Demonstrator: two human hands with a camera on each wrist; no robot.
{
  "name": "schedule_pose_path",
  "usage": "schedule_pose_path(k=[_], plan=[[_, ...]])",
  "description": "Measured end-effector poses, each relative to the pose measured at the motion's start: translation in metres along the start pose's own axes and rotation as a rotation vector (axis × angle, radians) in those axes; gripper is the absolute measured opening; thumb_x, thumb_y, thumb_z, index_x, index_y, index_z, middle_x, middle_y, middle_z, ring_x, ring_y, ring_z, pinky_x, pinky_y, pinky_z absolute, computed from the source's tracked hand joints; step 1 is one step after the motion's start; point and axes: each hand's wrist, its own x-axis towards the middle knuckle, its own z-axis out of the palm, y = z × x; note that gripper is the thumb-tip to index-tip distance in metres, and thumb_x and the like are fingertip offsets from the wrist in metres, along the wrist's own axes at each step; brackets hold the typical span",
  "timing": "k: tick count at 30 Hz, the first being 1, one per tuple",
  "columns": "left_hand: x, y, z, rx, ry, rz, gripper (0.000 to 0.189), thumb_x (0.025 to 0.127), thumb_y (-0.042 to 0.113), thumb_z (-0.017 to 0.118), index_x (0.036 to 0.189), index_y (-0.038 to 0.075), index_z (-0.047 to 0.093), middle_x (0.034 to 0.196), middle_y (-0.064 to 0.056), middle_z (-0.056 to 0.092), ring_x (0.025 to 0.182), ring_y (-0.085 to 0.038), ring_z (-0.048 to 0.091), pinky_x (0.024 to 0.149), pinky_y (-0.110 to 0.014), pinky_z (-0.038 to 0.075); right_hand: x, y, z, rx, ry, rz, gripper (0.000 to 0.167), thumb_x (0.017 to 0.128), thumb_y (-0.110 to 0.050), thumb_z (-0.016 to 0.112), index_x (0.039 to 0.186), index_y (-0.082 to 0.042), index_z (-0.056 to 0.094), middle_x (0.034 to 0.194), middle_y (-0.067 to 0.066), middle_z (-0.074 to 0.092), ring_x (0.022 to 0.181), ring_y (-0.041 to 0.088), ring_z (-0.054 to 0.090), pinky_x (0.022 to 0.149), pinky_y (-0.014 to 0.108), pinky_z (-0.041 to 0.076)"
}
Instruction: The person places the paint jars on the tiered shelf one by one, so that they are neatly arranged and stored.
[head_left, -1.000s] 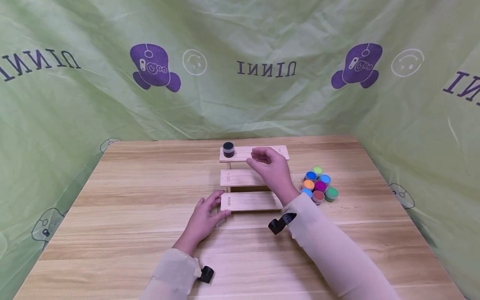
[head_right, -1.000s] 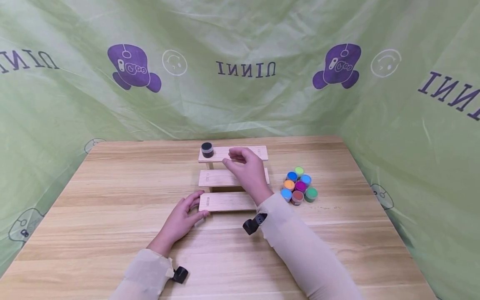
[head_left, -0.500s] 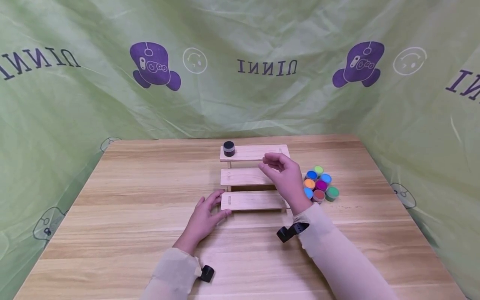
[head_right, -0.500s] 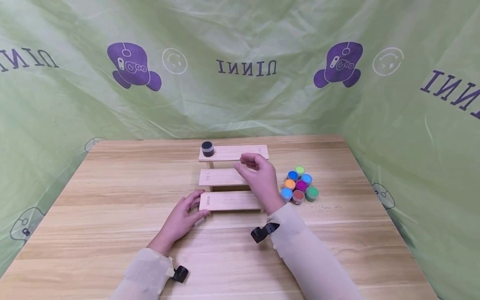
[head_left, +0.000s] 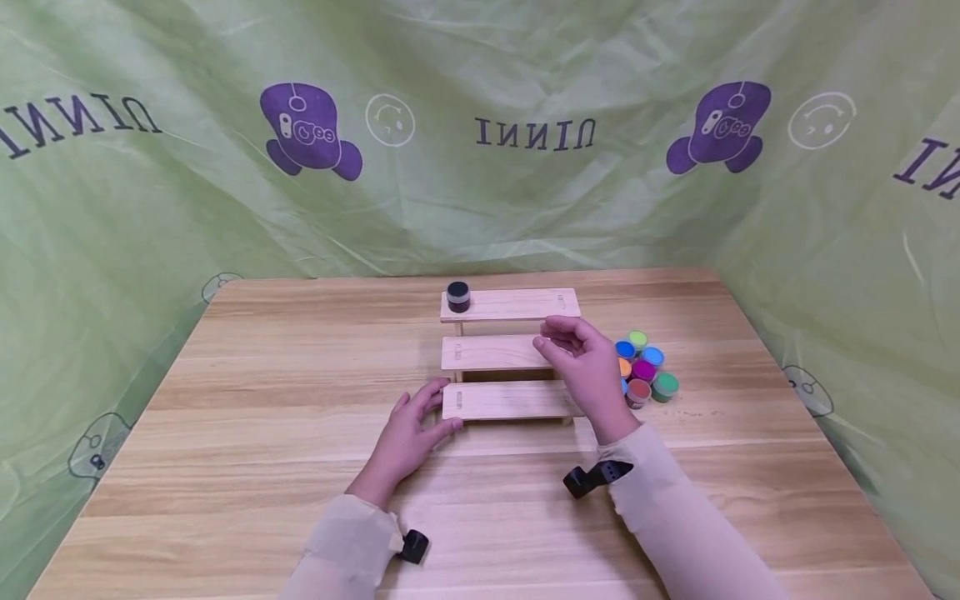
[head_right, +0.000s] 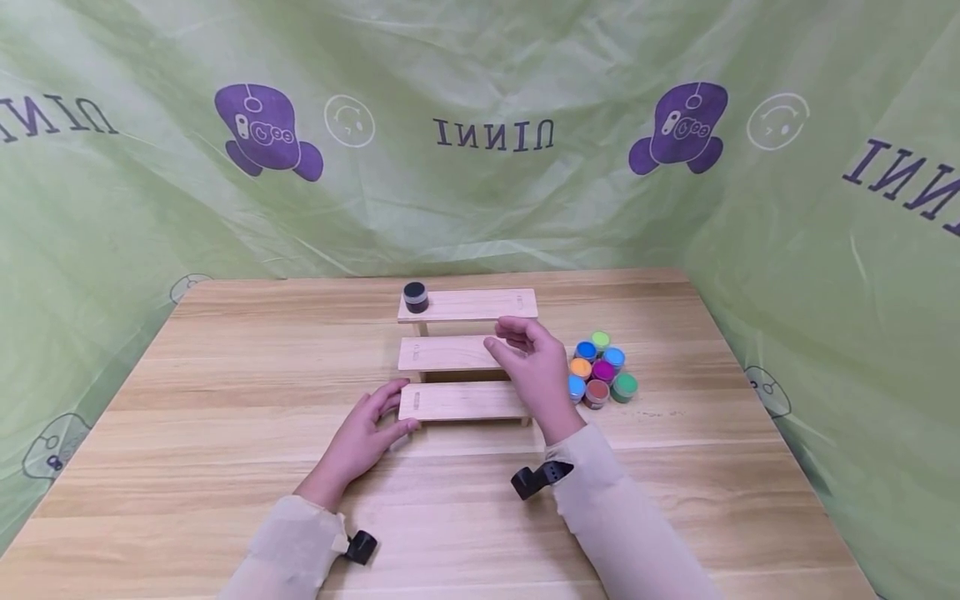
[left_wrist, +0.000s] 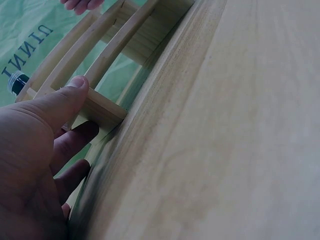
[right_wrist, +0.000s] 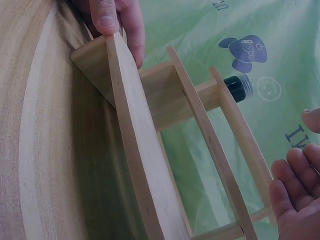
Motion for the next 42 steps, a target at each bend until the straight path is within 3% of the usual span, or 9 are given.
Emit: schedule_pose_path(k=[14,23,35,42], plan=[[0.001,0.000,-0.001,0.003,0.002,-0.006,0.070,0.086,0.027,0.080,0.148,0.017,0.049,0.133,-0.013,0.064,0.127,-0.025,0.059,0.124,-0.044,0.001,-0.010,0.009,-0.010,-0.005,0.003,-0.007,0.040,0.089,-0.013,0.079,0.122,0.003,0.065,0.119,0.016,0.068,0.109,0.022,0.065,0.092,0.020,0.053],[0.000,0.001,-0.001,-0.003,0.000,-0.015,0.070,0.086,0.026,0.080,0.148,0.017,0.048,0.132,-0.013,0.065,0.127,-0.025,0.059,0.124,-0.043,0.001,-0.017,0.017,-0.020,-0.014,0.025,-0.020,0.036,0.088,-0.004,0.077,0.121,0.006,0.065,0.117,0.021,0.067,0.100,0.012,0.066,0.091,0.019,0.052],[0.000,0.000,0.000,-0.003,0.001,-0.010,0.070,0.086,0.026,0.081,0.147,0.016,0.049,0.132,-0.014,0.065,0.127,-0.025,0.059,0.124,-0.044,0.001,-0.028,0.019,-0.034,-0.003,0.038,0.010,0.038,0.089,-0.001,0.076,0.123,0.008,0.063,0.120,0.023,0.065,0.101,0.008,0.066,0.090,0.019,0.053],[0.000,0.000,0.000,-0.004,0.000,-0.007,0.070,0.086,0.026,0.081,0.147,0.017,0.049,0.132,-0.013,0.065,0.126,-0.025,0.059,0.124,-0.044,0.001,-0.032,0.022,-0.044,-0.064,0.080,-0.016,0.036,0.088,0.001,0.076,0.120,0.009,0.064,0.117,0.025,0.067,0.099,0.008,0.065,0.091,0.019,0.052]])
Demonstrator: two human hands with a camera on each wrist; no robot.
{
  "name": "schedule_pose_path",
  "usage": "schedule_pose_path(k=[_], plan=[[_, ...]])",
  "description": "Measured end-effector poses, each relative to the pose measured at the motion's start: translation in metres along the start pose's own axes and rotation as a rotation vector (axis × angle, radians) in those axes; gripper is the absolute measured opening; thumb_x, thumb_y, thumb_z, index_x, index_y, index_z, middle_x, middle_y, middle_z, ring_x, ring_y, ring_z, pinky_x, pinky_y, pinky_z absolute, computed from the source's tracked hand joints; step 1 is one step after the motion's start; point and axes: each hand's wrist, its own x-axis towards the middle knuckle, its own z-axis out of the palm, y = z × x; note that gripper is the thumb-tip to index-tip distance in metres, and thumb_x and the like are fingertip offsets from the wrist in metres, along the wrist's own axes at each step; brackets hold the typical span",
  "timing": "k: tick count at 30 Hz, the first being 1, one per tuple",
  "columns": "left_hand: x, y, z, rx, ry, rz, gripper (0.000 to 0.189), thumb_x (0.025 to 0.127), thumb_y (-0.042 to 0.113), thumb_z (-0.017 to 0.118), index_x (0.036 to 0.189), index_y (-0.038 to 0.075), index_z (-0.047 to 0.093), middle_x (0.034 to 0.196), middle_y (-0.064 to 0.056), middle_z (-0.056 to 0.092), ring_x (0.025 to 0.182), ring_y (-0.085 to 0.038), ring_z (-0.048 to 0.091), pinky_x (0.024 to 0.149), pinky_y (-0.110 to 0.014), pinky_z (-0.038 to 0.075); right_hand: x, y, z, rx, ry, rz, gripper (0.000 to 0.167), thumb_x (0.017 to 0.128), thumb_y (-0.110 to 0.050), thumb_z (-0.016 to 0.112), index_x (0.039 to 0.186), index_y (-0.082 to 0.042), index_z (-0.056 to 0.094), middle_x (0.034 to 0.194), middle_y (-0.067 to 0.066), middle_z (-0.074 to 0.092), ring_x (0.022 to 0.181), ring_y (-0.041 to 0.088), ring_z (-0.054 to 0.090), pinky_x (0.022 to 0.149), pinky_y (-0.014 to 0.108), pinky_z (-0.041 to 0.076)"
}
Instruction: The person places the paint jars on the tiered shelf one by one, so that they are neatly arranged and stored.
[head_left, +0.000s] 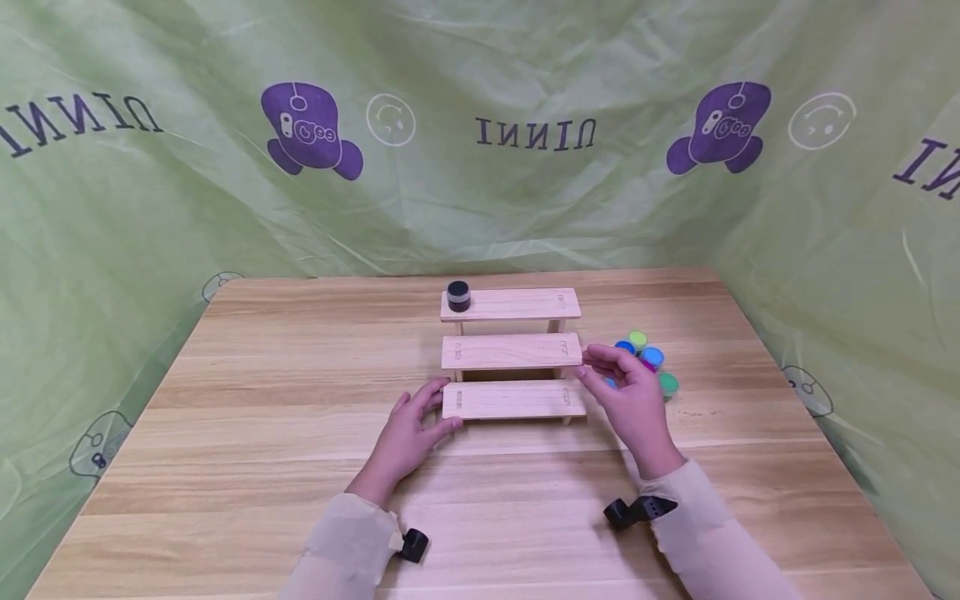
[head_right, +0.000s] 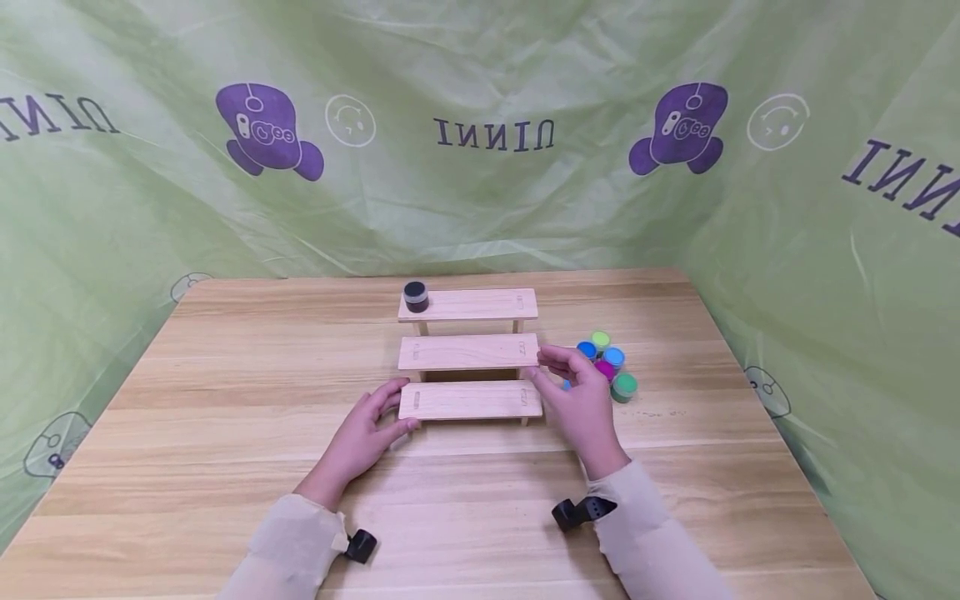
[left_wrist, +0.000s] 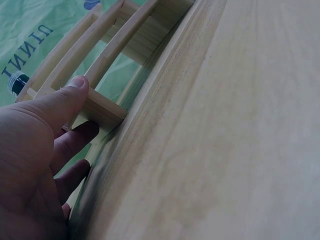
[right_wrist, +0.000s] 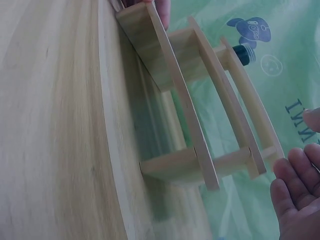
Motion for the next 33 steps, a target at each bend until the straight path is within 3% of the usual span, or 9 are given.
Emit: schedule_pose_path(k=[6,12,19,33], plan=[[0.000,0.000,0.000,0.000,0.003,0.001,0.070,0.086,0.028,0.081,0.147,0.017,0.049,0.131,-0.013,0.065,0.126,-0.025,0.059,0.124,-0.044,0.001,-0.002,0.004,-0.009,-0.066,0.009,0.029,0.035,0.091,-0.008,0.075,0.122,0.004,0.065,0.118,0.019,0.067,0.100,0.007,0.065,0.090,0.017,0.052],[0.000,-0.002,0.001,-0.002,0.005,0.008,0.071,0.085,0.028,0.081,0.148,0.016,0.049,0.131,-0.013,0.066,0.126,-0.025,0.059,0.124,-0.045,0.001,-0.004,0.007,-0.016,-0.024,0.034,0.052,0.036,0.090,-0.006,0.076,0.122,0.005,0.065,0.119,0.023,0.066,0.097,0.003,0.065,0.084,0.016,0.054],[0.000,0.000,0.000,-0.002,0.006,0.002,0.070,0.086,0.028,0.080,0.148,0.016,0.049,0.131,-0.013,0.065,0.127,-0.025,0.059,0.124,-0.045,0.001,-0.007,0.013,-0.024,-0.043,0.067,0.041,0.035,0.090,-0.008,0.076,0.122,0.004,0.066,0.119,0.020,0.067,0.098,0.004,0.066,0.088,0.015,0.052],[-0.001,0.000,0.000,-0.005,0.007,-0.002,0.071,0.086,0.027,0.081,0.148,0.017,0.048,0.131,-0.011,0.066,0.127,-0.025,0.059,0.124,-0.045,0.000,-0.015,0.016,-0.032,-0.088,0.098,0.095,0.037,0.091,-0.012,0.076,0.124,0.002,0.065,0.121,0.016,0.067,0.100,0.003,0.065,0.087,0.013,0.052]])
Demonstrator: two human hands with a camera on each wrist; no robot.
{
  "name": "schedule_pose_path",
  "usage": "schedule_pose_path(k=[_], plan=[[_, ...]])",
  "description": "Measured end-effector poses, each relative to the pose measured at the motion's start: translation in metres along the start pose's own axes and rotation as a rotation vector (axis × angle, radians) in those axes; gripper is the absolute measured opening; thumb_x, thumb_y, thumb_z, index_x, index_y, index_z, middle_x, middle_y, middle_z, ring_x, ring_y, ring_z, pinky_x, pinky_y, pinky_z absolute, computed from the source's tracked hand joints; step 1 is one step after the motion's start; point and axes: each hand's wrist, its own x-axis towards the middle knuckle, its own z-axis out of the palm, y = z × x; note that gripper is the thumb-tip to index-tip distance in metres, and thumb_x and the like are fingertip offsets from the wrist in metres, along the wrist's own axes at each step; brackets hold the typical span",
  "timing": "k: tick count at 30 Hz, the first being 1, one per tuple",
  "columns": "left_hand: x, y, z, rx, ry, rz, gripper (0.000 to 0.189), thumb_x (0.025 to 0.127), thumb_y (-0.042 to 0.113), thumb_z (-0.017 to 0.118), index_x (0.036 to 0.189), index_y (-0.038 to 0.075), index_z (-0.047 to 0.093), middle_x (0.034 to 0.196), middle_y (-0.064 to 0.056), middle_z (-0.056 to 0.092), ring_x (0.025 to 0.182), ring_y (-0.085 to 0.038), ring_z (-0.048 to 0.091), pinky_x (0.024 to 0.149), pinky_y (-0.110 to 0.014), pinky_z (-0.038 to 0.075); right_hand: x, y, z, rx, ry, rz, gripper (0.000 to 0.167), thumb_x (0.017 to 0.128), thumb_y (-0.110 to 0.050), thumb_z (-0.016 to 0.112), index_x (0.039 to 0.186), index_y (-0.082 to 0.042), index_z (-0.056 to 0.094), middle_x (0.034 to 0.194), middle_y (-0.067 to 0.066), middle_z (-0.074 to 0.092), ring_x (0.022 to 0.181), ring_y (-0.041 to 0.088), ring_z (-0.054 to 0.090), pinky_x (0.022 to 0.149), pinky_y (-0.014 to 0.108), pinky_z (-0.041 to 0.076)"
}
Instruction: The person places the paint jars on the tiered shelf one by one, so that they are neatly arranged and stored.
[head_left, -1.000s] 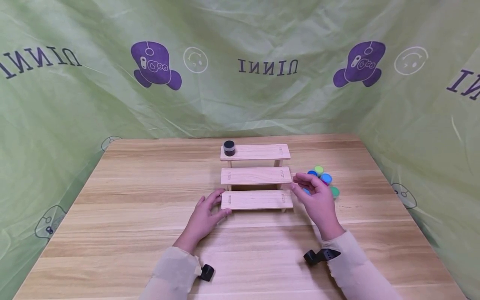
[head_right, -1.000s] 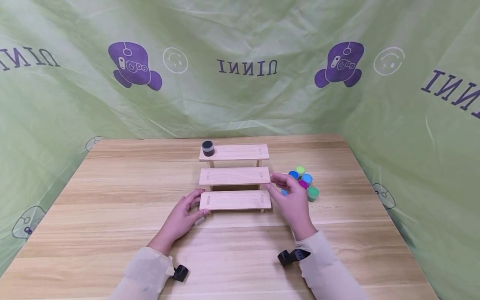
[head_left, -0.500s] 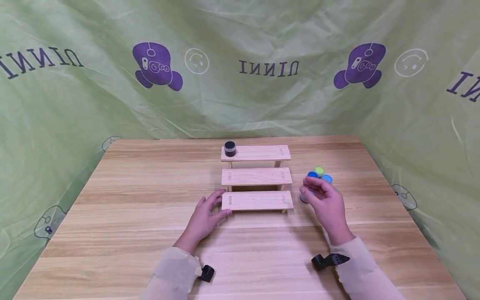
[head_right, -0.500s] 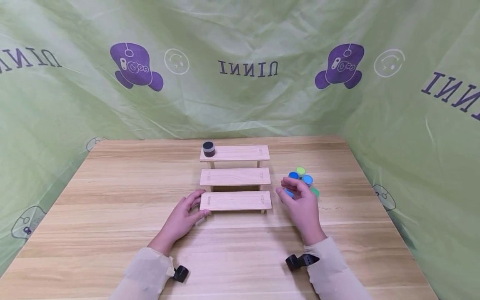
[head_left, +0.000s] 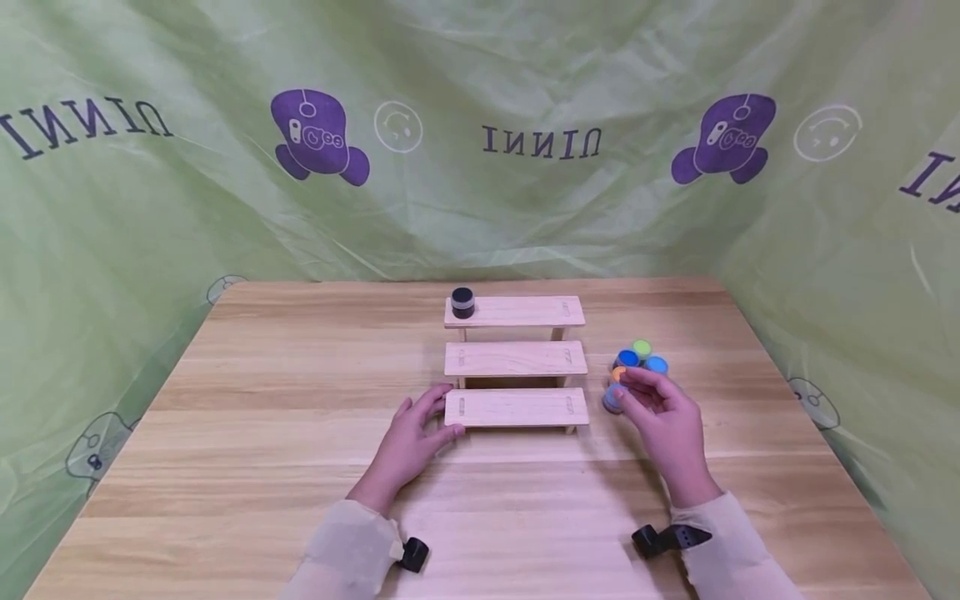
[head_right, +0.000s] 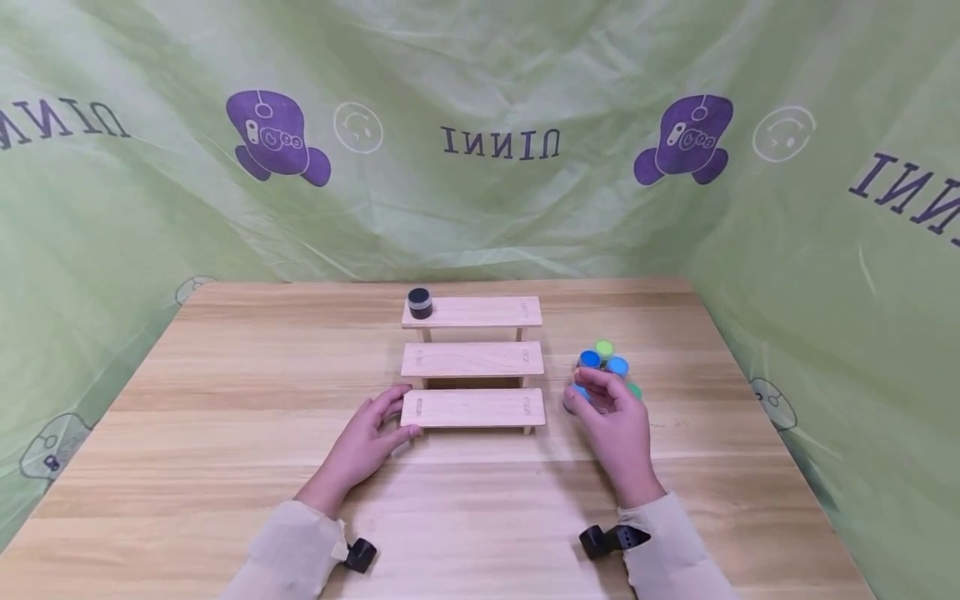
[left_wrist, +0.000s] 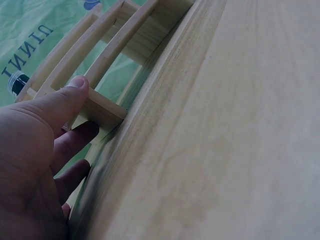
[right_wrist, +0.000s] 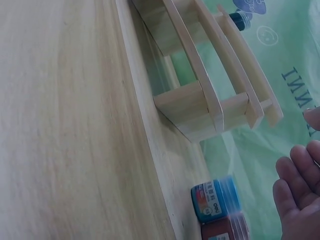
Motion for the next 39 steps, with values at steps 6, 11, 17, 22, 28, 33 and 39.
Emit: schedule_pose_path(k=[6,11,17,22,28,33,39], plan=[[-0.003,-0.001,0.001,-0.005,0.003,-0.001,0.070,0.086,0.027,0.080,0.148,0.017,0.049,0.131,-0.011,0.066,0.126,-0.025,0.059,0.124,-0.045,0.001,-0.002,0.003,-0.006,-0.012,0.026,0.013,0.036,0.092,-0.012,0.075,0.124,0.000,0.066,0.120,0.015,0.068,0.097,0.003,0.066,0.081,0.016,0.055],[-0.004,-0.002,0.001,0.000,-0.002,0.000,0.070,0.086,0.028,0.080,0.148,0.017,0.049,0.132,-0.011,0.065,0.127,-0.025,0.059,0.124,-0.045,0.001,0.001,0.006,-0.012,-0.012,0.064,0.013,0.036,0.091,-0.012,0.076,0.124,0.000,0.066,0.117,0.013,0.069,0.099,0.004,0.066,0.081,0.015,0.055],[-0.004,-0.001,0.000,0.003,0.000,0.011,0.070,0.086,0.028,0.080,0.148,0.017,0.049,0.131,-0.011,0.066,0.126,-0.025,0.059,0.124,-0.045,0.002,0.003,0.009,-0.021,-0.037,0.090,0.040,0.040,0.090,-0.015,0.077,0.126,-0.001,0.065,0.118,0.008,0.070,0.104,0.003,0.064,0.085,0.011,0.051],[-0.004,-0.001,0.000,-0.002,0.000,0.005,0.070,0.086,0.029,0.080,0.148,0.018,0.049,0.130,-0.010,0.066,0.127,-0.025,0.059,0.124,-0.045,0.002,0.007,0.012,-0.031,-0.066,0.115,0.080,0.042,0.091,-0.019,0.077,0.129,-0.005,0.065,0.119,0.000,0.070,0.108,0.002,0.061,0.084,0.010,0.050],[-0.002,0.000,0.000,0.002,-0.004,0.010,0.070,0.086,0.028,0.080,0.148,0.017,0.049,0.131,-0.010,0.066,0.128,-0.025,0.058,0.124,-0.045,0.002,0.012,0.016,-0.040,-0.042,0.150,0.095,0.041,0.092,-0.018,0.076,0.129,-0.004,0.065,0.121,0.006,0.069,0.109,0.005,0.062,0.084,0.011,0.051],[0.000,0.001,-0.001,0.004,0.000,0.023,0.069,0.086,0.027,0.080,0.147,0.015,0.050,0.131,-0.011,0.066,0.127,-0.025,0.058,0.124,-0.045,0.002,0.017,0.020,-0.043,-0.042,0.167,0.116,0.043,0.091,-0.021,0.077,0.129,-0.004,0.065,0.121,0.004,0.069,0.109,0.006,0.061,0.085,0.009,0.050],[0.000,0.002,-0.002,0.012,-0.002,0.018,0.068,0.087,0.027,0.080,0.147,0.016,0.050,0.130,-0.011,0.067,0.128,-0.025,0.057,0.124,-0.045,0.002,0.019,0.025,-0.044,-0.069,0.179,0.116,0.043,0.091,-0.023,0.077,0.129,-0.006,0.066,0.118,0.000,0.069,0.110,0.006,0.061,0.086,0.009,0.049]])
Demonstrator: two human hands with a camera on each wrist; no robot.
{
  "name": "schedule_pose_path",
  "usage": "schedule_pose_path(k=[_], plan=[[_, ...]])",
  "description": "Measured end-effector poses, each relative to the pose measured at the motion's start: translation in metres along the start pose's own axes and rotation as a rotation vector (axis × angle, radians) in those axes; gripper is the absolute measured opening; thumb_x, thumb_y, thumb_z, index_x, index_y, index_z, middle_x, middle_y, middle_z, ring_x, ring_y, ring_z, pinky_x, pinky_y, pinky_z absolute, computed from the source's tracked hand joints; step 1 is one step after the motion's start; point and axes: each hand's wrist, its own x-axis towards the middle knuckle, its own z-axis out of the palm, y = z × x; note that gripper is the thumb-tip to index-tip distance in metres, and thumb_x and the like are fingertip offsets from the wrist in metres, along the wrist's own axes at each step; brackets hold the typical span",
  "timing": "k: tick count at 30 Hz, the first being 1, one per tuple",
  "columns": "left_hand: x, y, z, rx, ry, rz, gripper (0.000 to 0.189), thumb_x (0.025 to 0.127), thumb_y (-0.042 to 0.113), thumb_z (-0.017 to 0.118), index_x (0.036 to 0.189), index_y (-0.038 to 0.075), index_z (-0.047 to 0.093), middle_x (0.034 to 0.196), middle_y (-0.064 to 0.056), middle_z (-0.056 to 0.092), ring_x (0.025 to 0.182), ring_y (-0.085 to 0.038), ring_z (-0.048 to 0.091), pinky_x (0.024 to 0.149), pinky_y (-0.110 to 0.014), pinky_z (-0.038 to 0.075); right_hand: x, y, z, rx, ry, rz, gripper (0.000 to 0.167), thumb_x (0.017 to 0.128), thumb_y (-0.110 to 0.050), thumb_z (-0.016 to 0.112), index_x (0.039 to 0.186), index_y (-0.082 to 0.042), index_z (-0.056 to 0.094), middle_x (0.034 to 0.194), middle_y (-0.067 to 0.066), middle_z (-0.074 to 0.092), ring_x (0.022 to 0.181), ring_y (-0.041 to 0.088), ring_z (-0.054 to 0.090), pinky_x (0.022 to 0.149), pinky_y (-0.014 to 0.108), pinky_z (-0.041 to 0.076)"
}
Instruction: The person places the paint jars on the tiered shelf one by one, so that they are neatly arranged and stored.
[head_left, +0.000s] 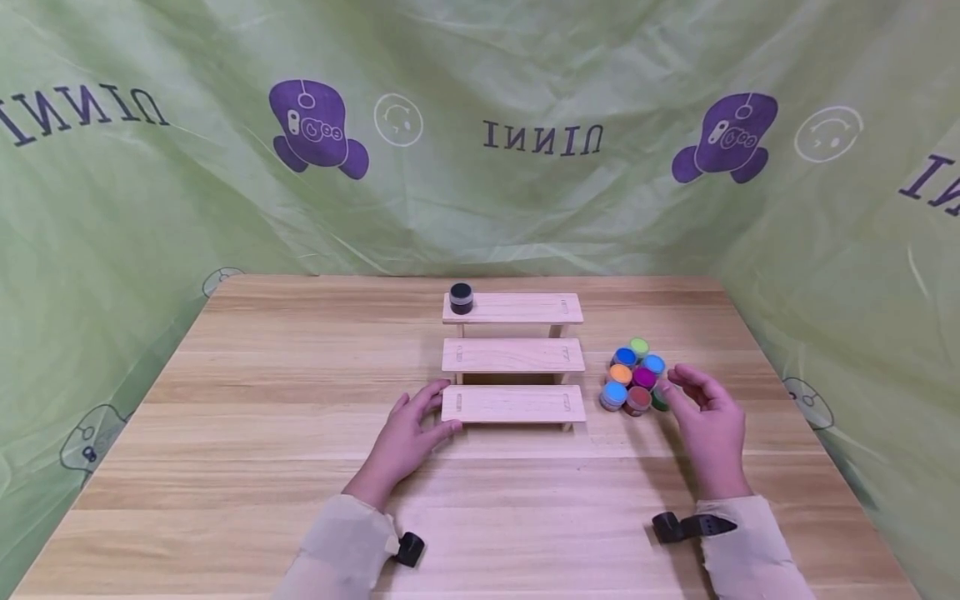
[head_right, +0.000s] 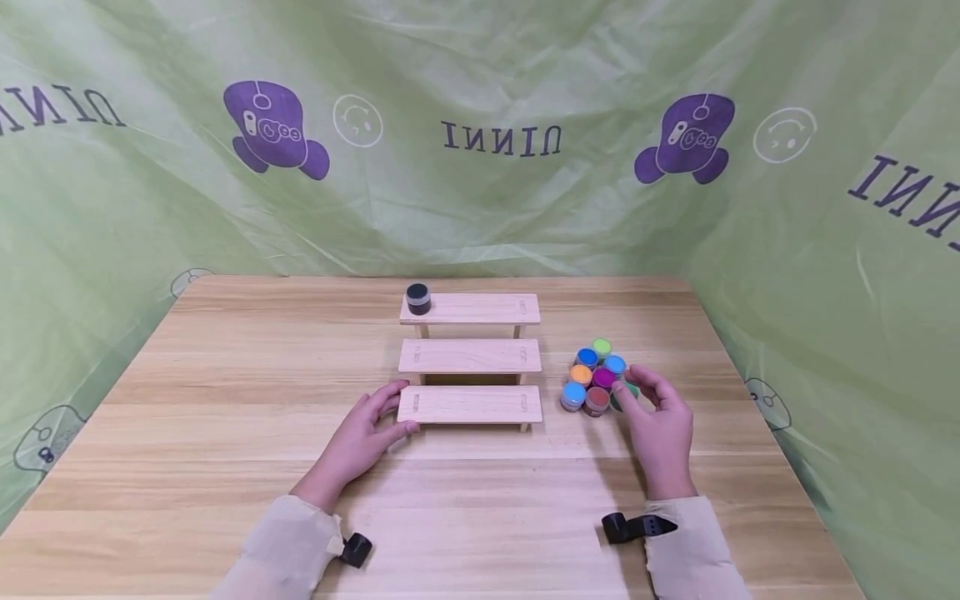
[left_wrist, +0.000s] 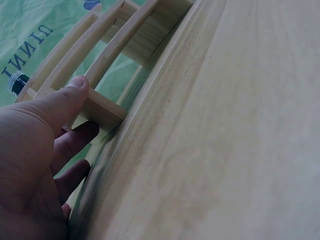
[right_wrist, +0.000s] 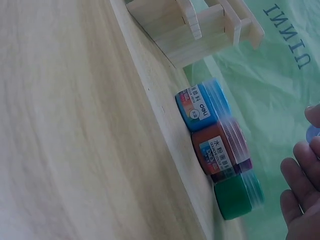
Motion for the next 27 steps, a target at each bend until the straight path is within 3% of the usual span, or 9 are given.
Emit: schedule_pose_path(k=[9,16,22,27], plan=[[-0.001,-0.001,0.000,-0.003,-0.002,-0.005,0.069,0.087,0.028,0.080,0.147,0.016,0.050,0.131,-0.011,0.066,0.128,-0.025,0.058,0.124,-0.045,0.002,0.002,0.003,-0.002,-0.038,-0.012,0.032,0.048,0.091,-0.025,0.077,0.133,-0.008,0.063,0.127,0.003,0.067,0.120,0.014,0.057,0.092,0.011,0.047],[0.000,-0.001,-0.001,-0.006,-0.001,0.004,0.069,0.087,0.028,0.080,0.147,0.015,0.049,0.131,-0.012,0.066,0.128,-0.025,0.058,0.124,-0.046,0.001,0.005,0.004,-0.002,-0.074,-0.016,0.044,0.051,0.092,-0.028,0.076,0.137,-0.008,0.060,0.133,0.006,0.064,0.126,0.020,0.053,0.106,0.024,0.043],[0.000,0.000,-0.001,0.001,0.001,0.003,0.070,0.086,0.028,0.080,0.147,0.016,0.049,0.132,-0.011,0.065,0.129,-0.025,0.057,0.124,-0.046,0.002,0.008,0.010,-0.002,-0.104,-0.021,0.033,0.052,0.092,-0.025,0.076,0.137,-0.006,0.060,0.134,0.010,0.063,0.116,0.014,0.057,0.097,0.016,0.046],[-0.001,-0.002,0.000,-0.001,0.004,-0.005,0.070,0.086,0.028,0.080,0.148,0.016,0.049,0.131,-0.010,0.066,0.130,-0.026,0.056,0.124,-0.045,0.002,0.009,0.013,-0.004,-0.139,-0.038,0.047,0.054,0.093,-0.029,0.074,0.140,-0.007,0.057,0.137,0.011,0.061,0.118,0.014,0.055,0.100,0.018,0.045]])
